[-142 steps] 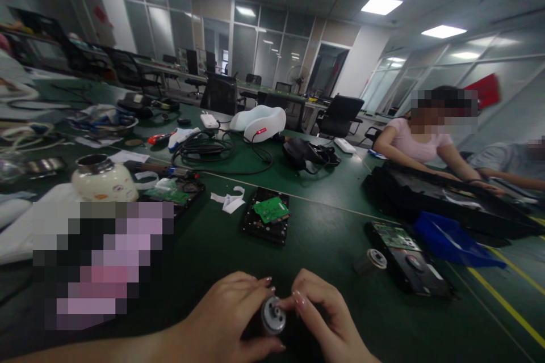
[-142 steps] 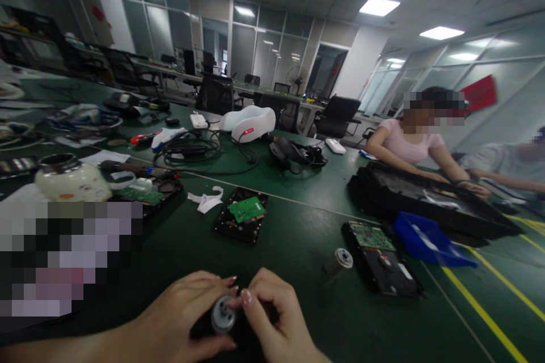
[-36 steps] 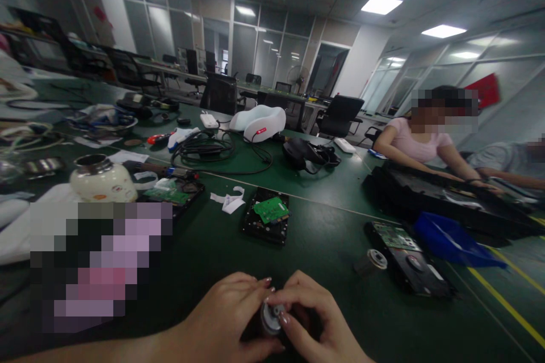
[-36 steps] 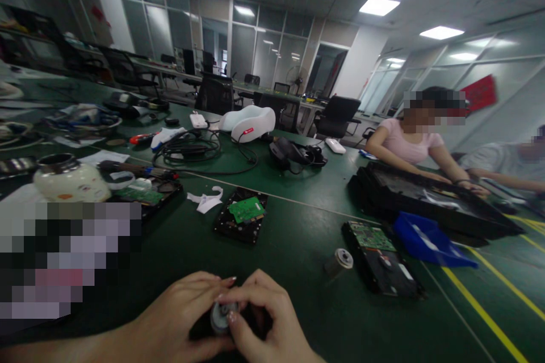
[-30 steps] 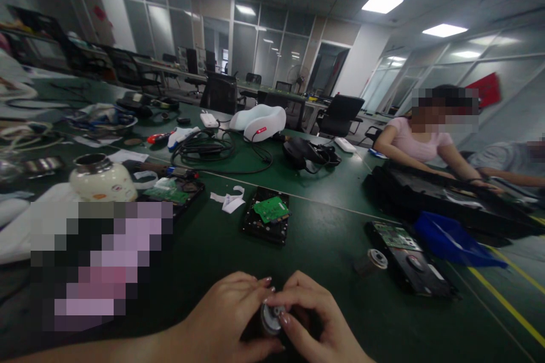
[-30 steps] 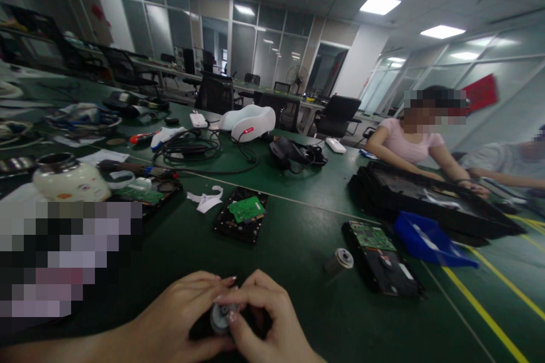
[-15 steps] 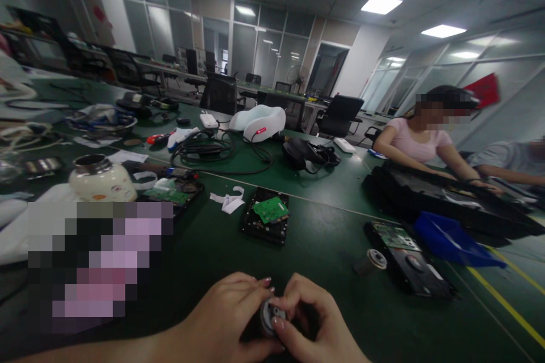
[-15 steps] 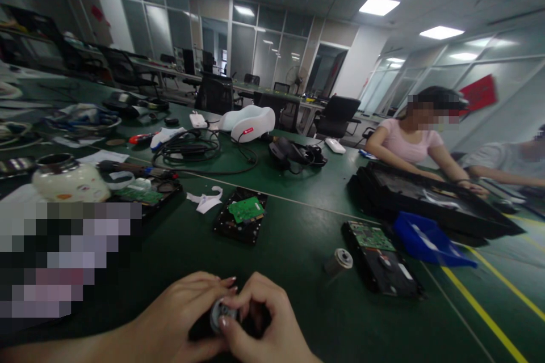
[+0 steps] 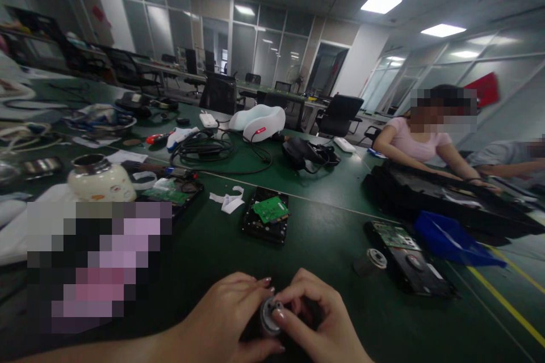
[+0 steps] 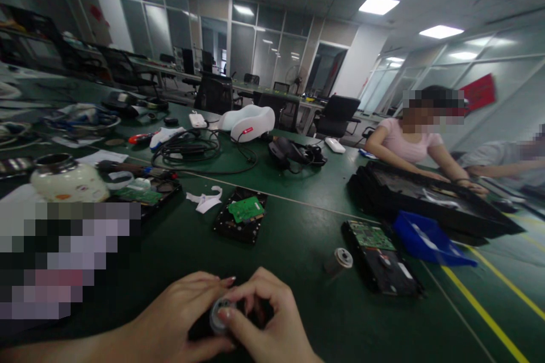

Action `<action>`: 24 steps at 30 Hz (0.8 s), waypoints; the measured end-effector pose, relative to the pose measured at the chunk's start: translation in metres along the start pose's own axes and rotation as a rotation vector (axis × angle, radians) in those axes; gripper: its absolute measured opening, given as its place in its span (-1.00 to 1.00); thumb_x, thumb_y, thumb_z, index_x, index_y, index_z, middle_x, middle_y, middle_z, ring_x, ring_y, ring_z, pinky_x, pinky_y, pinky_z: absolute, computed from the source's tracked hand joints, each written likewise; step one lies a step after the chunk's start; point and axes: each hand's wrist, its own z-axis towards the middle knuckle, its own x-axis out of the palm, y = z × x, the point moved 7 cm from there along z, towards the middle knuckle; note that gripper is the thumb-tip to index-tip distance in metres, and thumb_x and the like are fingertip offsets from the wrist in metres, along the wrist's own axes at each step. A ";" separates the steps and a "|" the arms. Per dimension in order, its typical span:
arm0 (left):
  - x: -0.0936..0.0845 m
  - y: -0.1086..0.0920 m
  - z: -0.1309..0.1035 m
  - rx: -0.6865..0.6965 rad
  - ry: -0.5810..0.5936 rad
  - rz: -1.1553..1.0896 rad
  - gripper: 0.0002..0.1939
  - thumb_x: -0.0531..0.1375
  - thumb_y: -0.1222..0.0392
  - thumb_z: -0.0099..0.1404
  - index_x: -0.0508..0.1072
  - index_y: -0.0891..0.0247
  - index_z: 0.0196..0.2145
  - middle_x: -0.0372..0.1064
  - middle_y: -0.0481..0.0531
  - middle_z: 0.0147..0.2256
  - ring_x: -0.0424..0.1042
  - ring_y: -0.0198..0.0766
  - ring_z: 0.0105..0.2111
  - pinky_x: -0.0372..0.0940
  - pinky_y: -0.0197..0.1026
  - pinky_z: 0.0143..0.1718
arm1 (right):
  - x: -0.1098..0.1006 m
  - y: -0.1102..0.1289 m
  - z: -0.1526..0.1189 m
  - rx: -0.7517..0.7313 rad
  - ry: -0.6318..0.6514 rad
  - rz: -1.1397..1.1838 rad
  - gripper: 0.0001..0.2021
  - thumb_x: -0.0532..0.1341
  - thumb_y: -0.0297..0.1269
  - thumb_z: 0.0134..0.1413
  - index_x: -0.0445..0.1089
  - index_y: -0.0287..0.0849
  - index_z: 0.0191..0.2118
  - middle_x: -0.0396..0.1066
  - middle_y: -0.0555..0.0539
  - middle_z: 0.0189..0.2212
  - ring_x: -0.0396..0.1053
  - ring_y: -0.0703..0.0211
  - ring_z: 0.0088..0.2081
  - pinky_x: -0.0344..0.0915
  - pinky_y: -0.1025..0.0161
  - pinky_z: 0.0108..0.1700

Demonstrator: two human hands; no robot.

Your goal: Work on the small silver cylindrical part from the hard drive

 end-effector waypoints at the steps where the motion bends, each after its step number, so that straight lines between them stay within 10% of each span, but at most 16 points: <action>1: 0.000 0.000 0.000 -0.002 0.004 0.002 -0.49 0.42 0.10 0.07 0.43 0.36 -0.07 0.57 0.16 -0.19 0.56 -0.03 -0.22 0.44 -0.05 -0.10 | -0.003 0.000 0.001 -0.001 -0.022 -0.016 -0.81 0.30 -0.16 0.03 0.54 -0.19 -0.37 0.20 0.03 -0.56 0.18 0.25 -0.52 0.10 0.32 -0.49; 12: -0.004 -0.002 0.003 -0.019 0.010 0.049 -0.42 0.49 0.12 -0.05 0.47 0.44 -0.11 0.57 0.20 -0.19 0.56 0.01 -0.23 0.46 -0.05 -0.13 | -0.013 -0.033 0.017 0.100 0.045 -0.474 -0.88 0.27 -0.24 0.11 0.56 -0.03 -0.24 0.37 -0.01 -0.48 0.31 0.09 -0.38 0.12 0.15 -0.26; 24: -0.001 0.001 0.003 -0.030 0.021 0.039 -0.45 0.46 0.08 0.00 0.46 0.38 -0.10 0.56 0.18 -0.17 0.56 0.00 -0.21 0.46 -0.03 -0.13 | -0.013 -0.030 0.019 0.090 0.034 -0.435 -0.89 0.27 -0.25 0.11 0.56 -0.05 -0.27 0.34 0.00 -0.49 0.29 0.13 -0.40 0.12 0.17 -0.29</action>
